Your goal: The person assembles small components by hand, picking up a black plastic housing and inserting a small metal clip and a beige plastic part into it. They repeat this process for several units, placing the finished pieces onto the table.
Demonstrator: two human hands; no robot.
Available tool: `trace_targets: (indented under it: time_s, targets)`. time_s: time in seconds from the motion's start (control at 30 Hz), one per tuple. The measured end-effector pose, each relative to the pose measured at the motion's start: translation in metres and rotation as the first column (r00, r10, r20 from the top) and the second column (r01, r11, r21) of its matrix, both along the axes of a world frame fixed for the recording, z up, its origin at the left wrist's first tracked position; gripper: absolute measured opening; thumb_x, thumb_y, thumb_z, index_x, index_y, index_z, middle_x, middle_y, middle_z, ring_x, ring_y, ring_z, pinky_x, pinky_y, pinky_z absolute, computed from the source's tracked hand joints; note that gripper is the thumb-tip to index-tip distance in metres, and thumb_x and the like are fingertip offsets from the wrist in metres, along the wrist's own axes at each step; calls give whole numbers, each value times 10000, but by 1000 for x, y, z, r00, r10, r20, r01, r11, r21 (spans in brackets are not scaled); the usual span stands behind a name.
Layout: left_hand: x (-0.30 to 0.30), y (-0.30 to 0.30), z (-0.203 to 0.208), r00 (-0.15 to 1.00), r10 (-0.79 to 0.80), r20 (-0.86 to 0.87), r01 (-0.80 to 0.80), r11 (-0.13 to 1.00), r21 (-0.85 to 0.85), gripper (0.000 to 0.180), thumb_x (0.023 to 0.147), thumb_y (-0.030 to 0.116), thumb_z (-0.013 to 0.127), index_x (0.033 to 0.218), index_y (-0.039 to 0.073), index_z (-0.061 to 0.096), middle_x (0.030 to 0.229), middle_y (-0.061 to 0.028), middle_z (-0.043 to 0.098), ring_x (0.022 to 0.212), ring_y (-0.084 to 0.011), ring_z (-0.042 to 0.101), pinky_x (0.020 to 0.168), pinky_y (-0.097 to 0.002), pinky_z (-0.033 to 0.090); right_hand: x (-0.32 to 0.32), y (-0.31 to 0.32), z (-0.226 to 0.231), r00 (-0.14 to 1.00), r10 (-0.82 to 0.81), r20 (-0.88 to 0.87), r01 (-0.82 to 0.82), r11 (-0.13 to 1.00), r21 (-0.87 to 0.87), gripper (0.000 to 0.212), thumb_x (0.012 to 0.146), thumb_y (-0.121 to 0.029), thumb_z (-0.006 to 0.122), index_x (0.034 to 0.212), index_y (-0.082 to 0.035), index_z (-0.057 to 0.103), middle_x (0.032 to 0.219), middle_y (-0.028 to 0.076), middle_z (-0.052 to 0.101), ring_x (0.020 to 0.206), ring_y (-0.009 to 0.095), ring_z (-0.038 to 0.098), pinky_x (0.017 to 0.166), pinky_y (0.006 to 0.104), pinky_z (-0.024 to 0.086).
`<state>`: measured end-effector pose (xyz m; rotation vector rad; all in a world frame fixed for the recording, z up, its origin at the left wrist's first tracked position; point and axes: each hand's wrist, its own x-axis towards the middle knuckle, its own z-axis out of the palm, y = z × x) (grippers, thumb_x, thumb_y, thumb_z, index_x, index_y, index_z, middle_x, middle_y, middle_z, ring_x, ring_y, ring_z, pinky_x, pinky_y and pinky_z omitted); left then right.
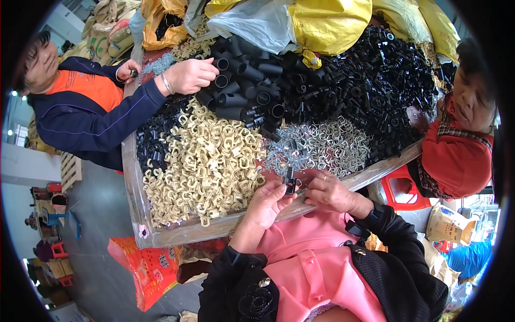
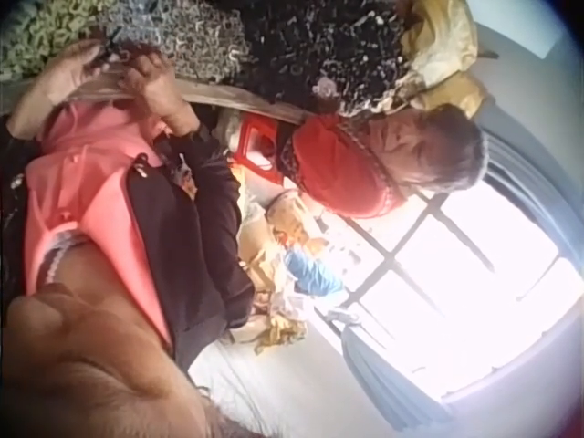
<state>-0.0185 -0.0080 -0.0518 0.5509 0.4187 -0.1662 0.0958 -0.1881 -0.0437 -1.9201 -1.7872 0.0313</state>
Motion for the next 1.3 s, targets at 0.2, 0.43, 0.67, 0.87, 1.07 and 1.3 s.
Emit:
trace_targets:
  time_s: [0.2, 0.43, 0.67, 0.87, 1.07, 1.3]
  targets:
    - [-3, 3, 0, 1000, 16, 7, -16, 1000, 9, 218, 800, 132, 534, 979, 11, 509, 940, -159, 566, 778, -196, 584, 669, -234, 492, 27, -13, 12, 891, -436, 127, 433, 900, 51, 86, 650, -113, 602, 708, -98, 541, 665, 28, 473, 635, 178, 506, 557, 309, 403]
    - [-2, 2, 1, 1000, 16, 8, -16, 1000, 7, 213, 798, 131, 536, 977, 17, 509, 937, -146, 569, 780, -188, 582, 667, -233, 488, 15, 9, 13, 952, -300, -57, 300, 954, -15, 99, 654, -95, 591, 733, -72, 535, 693, 63, 492, 612, 241, 510, 547, 334, 415]
    - [-11, 7, 6, 999, 45, 0, -45, 999, 15, 186, 799, 132, 535, 950, 25, 515, 937, -155, 567, 778, -191, 583, 666, -233, 491, 31, 3, 2, 875, -471, 114, 483, 867, -125, 110, 674, -109, 568, 766, -79, 517, 692, 75, 476, 613, 248, 520, 543, 350, 422]
    - [-12, 7, 5, 998, 69, 13, -69, 997, 14, 170, 802, 134, 532, 938, 32, 518, 940, -158, 566, 778, -191, 582, 663, -232, 492, 37, 4, -2, 860, -481, 172, 503, 857, -116, 78, 675, -118, 547, 698, -88, 478, 679, 56, 459, 591, 235, 523, 533, 341, 435]
    - [-8, 4, 4, 998, 68, -3, -68, 998, -4, 171, 802, 131, 531, 933, 22, 518, 935, -147, 567, 777, -191, 580, 661, -231, 492, 37, 6, 10, 810, -575, 115, 585, 806, -94, 82, 703, -111, 546, 746, -59, 500, 683, 94, 467, 596, 282, 512, 522, 360, 421]
    - [-5, -2, 7, 998, 59, -4, -59, 998, -4, 173, 803, 134, 530, 929, 15, 518, 932, -138, 568, 778, -187, 579, 659, -227, 489, 47, -5, 4, 804, -570, -166, 567, 820, -69, 71, 724, -100, 546, 745, -35, 525, 676, 98, 496, 585, 279, 517, 503, 338, 412]
